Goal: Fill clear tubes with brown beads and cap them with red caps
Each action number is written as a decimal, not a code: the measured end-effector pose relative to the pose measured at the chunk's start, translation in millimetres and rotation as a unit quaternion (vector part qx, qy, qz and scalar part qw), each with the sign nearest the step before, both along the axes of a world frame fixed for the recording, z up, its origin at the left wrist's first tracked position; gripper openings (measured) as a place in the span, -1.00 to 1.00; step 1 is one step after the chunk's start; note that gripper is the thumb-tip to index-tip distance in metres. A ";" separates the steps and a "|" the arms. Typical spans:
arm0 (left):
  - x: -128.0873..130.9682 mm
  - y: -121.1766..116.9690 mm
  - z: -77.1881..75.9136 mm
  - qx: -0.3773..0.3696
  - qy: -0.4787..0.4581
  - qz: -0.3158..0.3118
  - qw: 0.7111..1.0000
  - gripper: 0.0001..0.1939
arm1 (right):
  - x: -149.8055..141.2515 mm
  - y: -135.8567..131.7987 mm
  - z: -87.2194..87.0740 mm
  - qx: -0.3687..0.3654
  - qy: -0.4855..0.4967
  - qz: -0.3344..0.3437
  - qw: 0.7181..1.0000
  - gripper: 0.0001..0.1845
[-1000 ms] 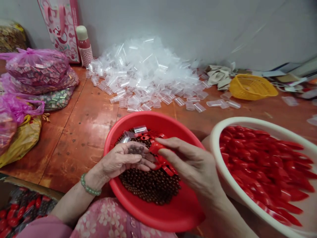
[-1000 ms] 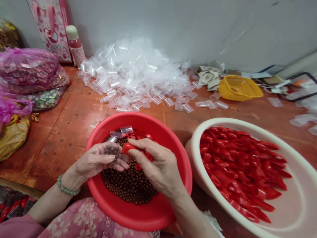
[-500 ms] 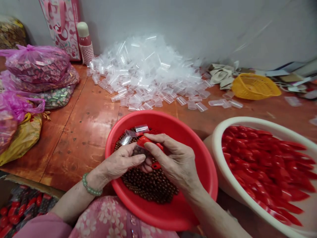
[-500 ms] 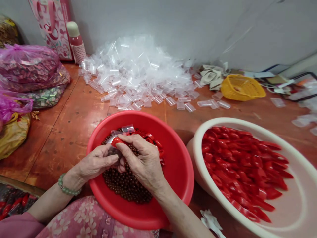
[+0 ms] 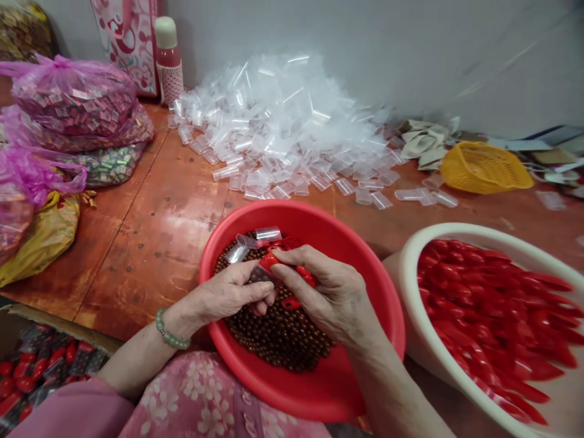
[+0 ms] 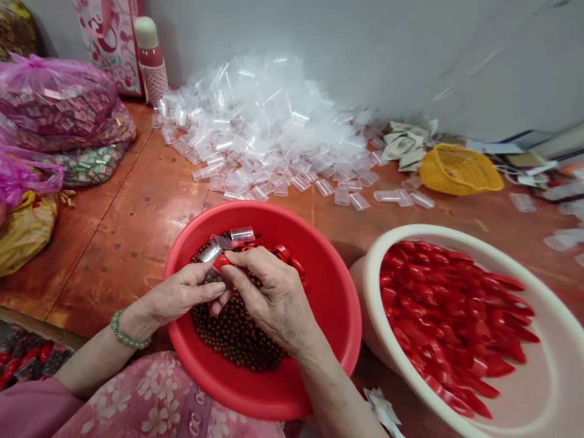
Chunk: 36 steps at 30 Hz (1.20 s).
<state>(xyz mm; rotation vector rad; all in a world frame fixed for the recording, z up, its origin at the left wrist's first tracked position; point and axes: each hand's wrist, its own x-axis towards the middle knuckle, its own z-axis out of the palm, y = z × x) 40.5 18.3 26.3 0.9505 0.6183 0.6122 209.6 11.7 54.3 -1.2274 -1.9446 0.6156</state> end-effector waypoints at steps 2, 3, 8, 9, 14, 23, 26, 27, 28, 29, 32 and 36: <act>0.7 -0.4 0.4 0.003 0.013 -0.014 1.000 -0.58 | 1.8 0.4 -0.1 -0.007 -0.006 0.019 1.000 -0.92; 1.0 -0.6 0.2 0.003 0.019 -0.018 1.000 -0.59 | 2.6 0.4 -0.4 -0.011 -0.008 0.027 1.000 -0.93; 0.8 -1.5 -4.5 -0.002 0.010 -0.029 1.000 -0.59 | 2.7 -2.0 -2.3 0.053 -0.029 0.046 0.997 -0.89; 0.6 -1.4 -5.4 -0.006 0.000 -0.028 1.000 -0.59 | 1.9 -2.9 -2.9 0.074 -0.044 0.050 0.995 -0.87; 1.0 -0.4 -6.3 -0.082 -0.076 0.005 0.994 -0.60 | -6.1 -8.1 -10.5 0.129 -0.184 0.040 0.974 -0.38; 5.5 -2.5 -2.9 -0.127 -0.121 0.005 0.984 -0.62 | -14.3 -11.6 -21.4 0.180 -0.195 -0.002 0.964 -0.35; 5.0 -4.4 -4.5 -0.121 -0.127 0.002 0.985 -0.62 | -14.5 -12.2 -19.4 0.189 -0.182 0.000 0.965 -0.38; 4.9 -4.6 -5.1 -0.122 -0.127 0.004 0.984 -0.60 | -14.6 -12.3 -18.7 0.194 -0.180 0.003 0.964 -0.39; 5.0 -4.4 -5.6 -0.127 -0.126 0.008 0.984 -0.57 | -14.7 -12.4 -18.2 0.200 -0.181 0.004 0.963 -0.39; 5.4 -3.7 -5.9 -0.137 -0.123 0.011 0.983 -0.51 | -14.8 -12.4 -18.0 0.205 -0.183 0.003 0.962 -0.38; 9.2 0.3 -5.8 -0.193 -0.096 0.025 0.976 -0.34 | -15.3 -12.5 -20.0 0.217 -0.204 0.011 0.955 -0.36; 15.2 -3.3 -6.3 -0.196 -0.009 0.134 0.971 -0.50 | -19.3 -15.4 -23.9 0.221 -0.222 0.043 0.949 -0.38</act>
